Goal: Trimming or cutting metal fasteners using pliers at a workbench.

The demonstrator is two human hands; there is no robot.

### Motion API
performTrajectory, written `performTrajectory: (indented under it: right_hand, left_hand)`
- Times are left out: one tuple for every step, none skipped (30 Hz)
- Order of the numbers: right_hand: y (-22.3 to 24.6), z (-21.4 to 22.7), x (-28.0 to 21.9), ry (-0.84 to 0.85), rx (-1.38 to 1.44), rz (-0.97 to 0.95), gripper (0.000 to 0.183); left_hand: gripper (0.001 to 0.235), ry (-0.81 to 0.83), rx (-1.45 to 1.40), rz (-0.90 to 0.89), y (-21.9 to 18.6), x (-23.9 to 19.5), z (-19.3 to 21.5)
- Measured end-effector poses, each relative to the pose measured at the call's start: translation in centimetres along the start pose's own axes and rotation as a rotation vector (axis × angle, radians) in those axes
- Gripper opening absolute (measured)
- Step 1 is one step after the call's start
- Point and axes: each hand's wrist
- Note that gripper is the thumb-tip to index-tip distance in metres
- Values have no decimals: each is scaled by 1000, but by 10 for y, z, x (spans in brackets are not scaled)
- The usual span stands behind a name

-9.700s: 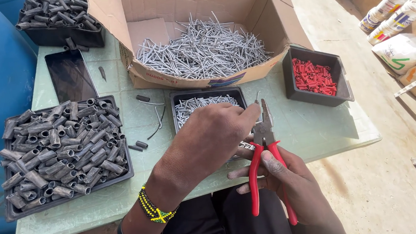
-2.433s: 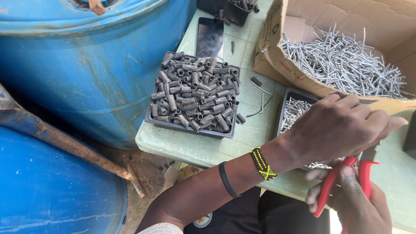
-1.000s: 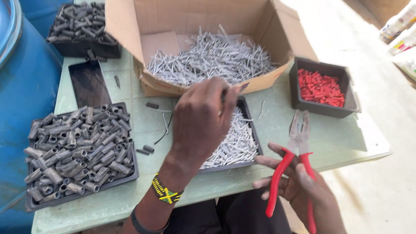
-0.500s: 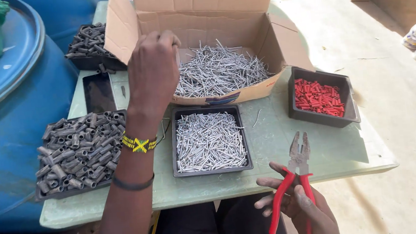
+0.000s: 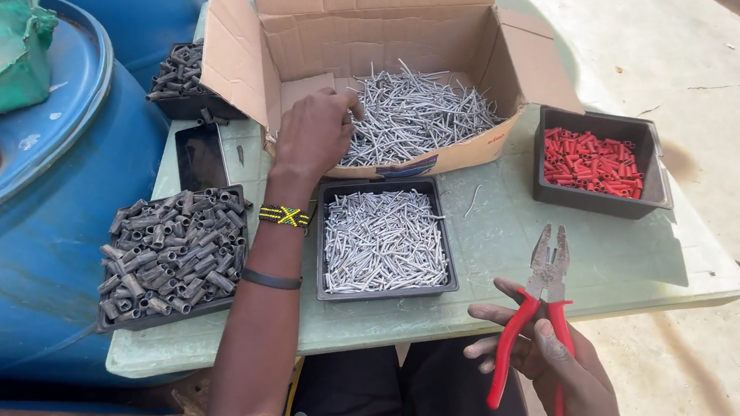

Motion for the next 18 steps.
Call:
performTrajectory:
  right_hand:
    - [1, -4, 0, 2, 0, -1, 82]
    - [1, -7, -1, 5, -7, 6, 81]
    - [2, -11, -1, 8, -15, 11, 80]
    - [3, -12, 0, 11, -17, 9, 80]
    - [3, -14, 1, -16, -26, -35, 82]
    - [4, -16, 2, -43, -34, -80, 84]
    - [3, -17, 1, -40, -36, -80, 84]
    - [2, -18, 1, 1, -24, -51, 83]
    - [2, -18, 0, 39, -13, -21, 82]
    - [0, -15, 1, 39, -15, -21, 82]
    - [-3, -12, 1, 54, 2, -32, 82]
    - [-6, -10, 1, 68, 19, -42, 82]
    - [-4, -13, 1, 67, 19, -44, 82]
    - [-2, -17, 0, 38, -3, -49, 79]
    - [1, -20, 0, 13, -25, -54, 76]
    - [0, -20, 0, 17, -25, -56, 76]
    - [-1, -20, 1, -1, -17, -71, 78]
    - [-1, -20, 2, -19, -10, -85, 79]
  left_hand:
    - [21, -1, 0, 2, 1, 3, -4]
    - [17, 29, 39, 3, 3, 5, -7]
    - [15, 59, 77, 4, 4, 8, -11]
    - [15, 58, 76, 6, 7, 14, -15]
    - [12, 48, 126, 0, 10, 21, -20]
    - [11, 38, 175, -6, 14, 27, -25]
    - [11, 36, 175, -3, 16, 32, -30]
    - [11, 45, 209, 19, 17, 37, -34]
    - [11, 55, 241, 38, 17, 43, -39]
    - [11, 53, 240, 39, 17, 43, -38]
    - [16, 65, 242, 51, 16, 44, -39]
    - [23, 78, 245, 63, 15, 45, -39]
    - [23, 79, 244, 64, 17, 46, -42]
    - [15, 80, 249, 62, 19, 47, -45]
    - [7, 78, 255, 64, 21, 48, -46]
    - [7, 78, 255, 68, 20, 47, -45]
    - [9, 85, 248, 66, 18, 46, -43]
    - [11, 93, 241, 64, 17, 46, -40]
Point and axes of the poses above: each hand's wrist, its own x-axis towards the middle knuckle, its own z-axis out of the back of the hand, y = z × x, and after that the axes turned 9 degrees about y, right-handed
